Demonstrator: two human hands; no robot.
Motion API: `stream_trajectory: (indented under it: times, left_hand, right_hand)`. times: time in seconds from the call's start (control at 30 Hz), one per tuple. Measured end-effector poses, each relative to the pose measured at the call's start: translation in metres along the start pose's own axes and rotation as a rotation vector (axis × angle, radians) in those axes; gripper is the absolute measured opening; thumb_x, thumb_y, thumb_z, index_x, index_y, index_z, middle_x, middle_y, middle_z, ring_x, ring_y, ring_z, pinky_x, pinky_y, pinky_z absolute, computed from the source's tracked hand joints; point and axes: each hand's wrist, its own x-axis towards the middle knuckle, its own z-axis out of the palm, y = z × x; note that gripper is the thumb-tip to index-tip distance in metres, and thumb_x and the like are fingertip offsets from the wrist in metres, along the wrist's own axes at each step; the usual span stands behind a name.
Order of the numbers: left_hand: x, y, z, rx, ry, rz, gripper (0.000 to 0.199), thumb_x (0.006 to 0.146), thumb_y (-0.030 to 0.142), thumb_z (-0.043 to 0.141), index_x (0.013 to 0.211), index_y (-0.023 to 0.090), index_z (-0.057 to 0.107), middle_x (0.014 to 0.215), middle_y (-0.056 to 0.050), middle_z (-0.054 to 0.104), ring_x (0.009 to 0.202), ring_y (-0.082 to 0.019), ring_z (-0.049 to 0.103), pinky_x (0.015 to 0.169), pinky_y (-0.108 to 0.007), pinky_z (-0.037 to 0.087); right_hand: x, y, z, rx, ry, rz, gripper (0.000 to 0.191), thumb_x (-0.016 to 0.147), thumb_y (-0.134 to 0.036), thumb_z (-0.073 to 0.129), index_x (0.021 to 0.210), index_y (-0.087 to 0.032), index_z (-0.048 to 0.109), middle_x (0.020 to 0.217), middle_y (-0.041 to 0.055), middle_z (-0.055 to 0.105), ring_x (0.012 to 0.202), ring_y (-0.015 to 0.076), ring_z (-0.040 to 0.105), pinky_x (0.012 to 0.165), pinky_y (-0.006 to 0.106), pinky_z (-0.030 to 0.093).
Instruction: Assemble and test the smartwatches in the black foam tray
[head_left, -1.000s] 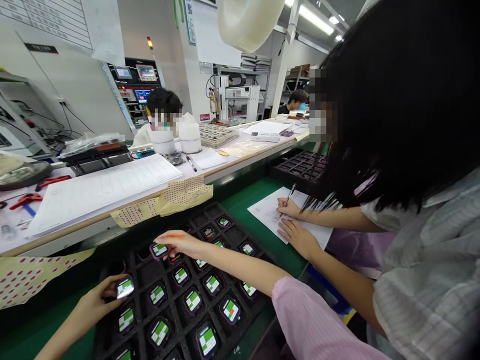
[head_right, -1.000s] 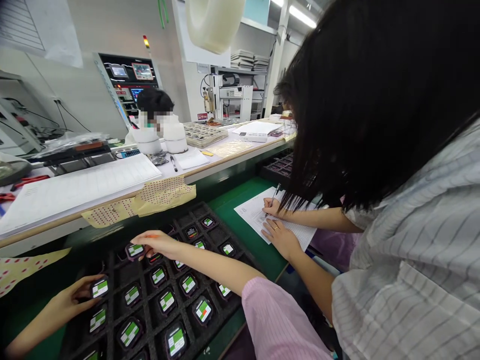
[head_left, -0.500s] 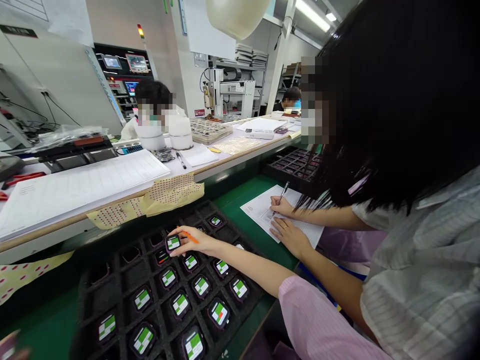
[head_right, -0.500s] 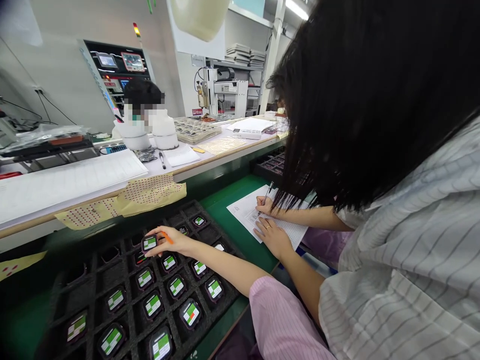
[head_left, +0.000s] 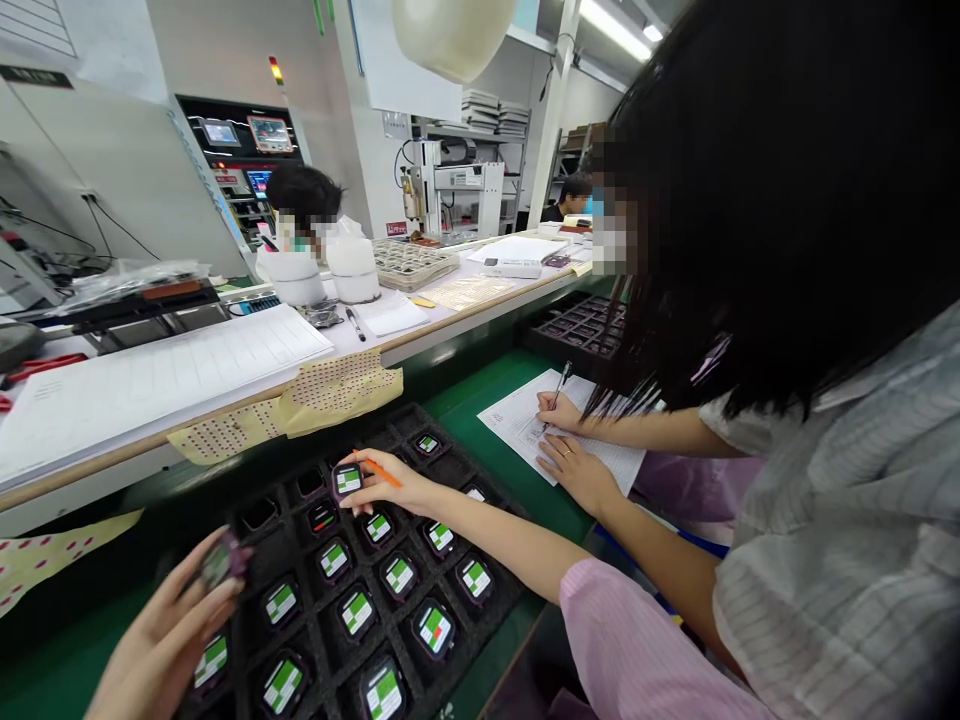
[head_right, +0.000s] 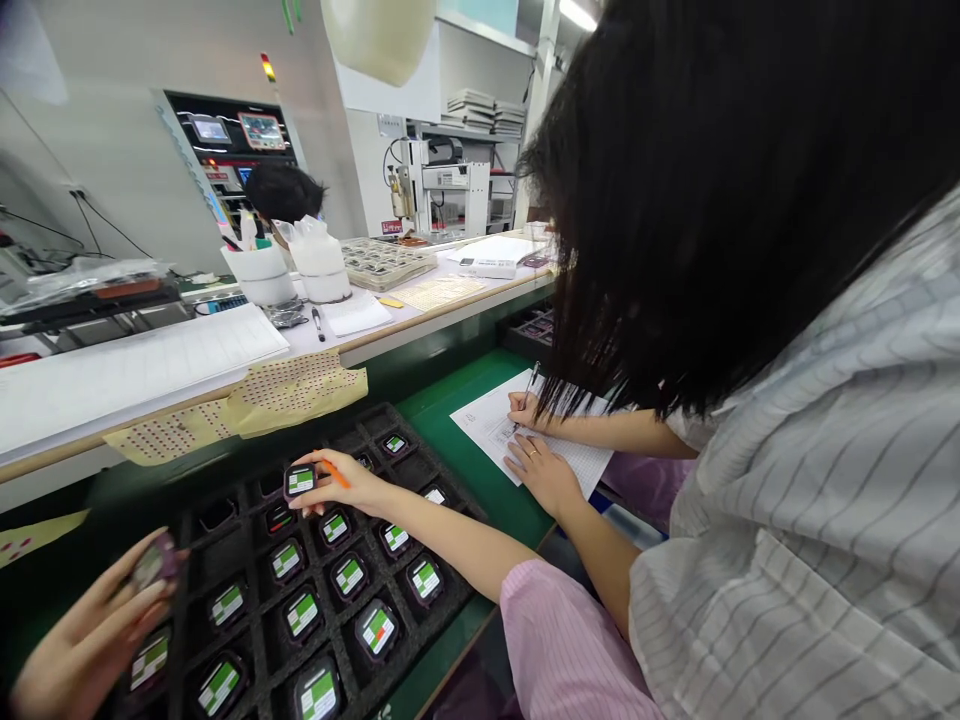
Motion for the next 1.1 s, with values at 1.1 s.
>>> stream_trajectory:
  times: [1.1]
  left_hand:
    - [-0.001,0.000,0.070,-0.208,-0.198,0.264,0.041,0.082,0.047,0.056,0.110,0.017,0.062,0.071,-0.001,0.058,0.056,-0.010,0.044,0.051,-0.021,0.036]
  right_hand:
    - [-0.018,0.018,-0.008,-0.325,-0.031,0.008,0.028,0.086,-0.036,0.054,0.113,-0.032,0.056,0.091,0.0072,0.066,0.069,0.0212,0.063,0.055,0.034,0.050]
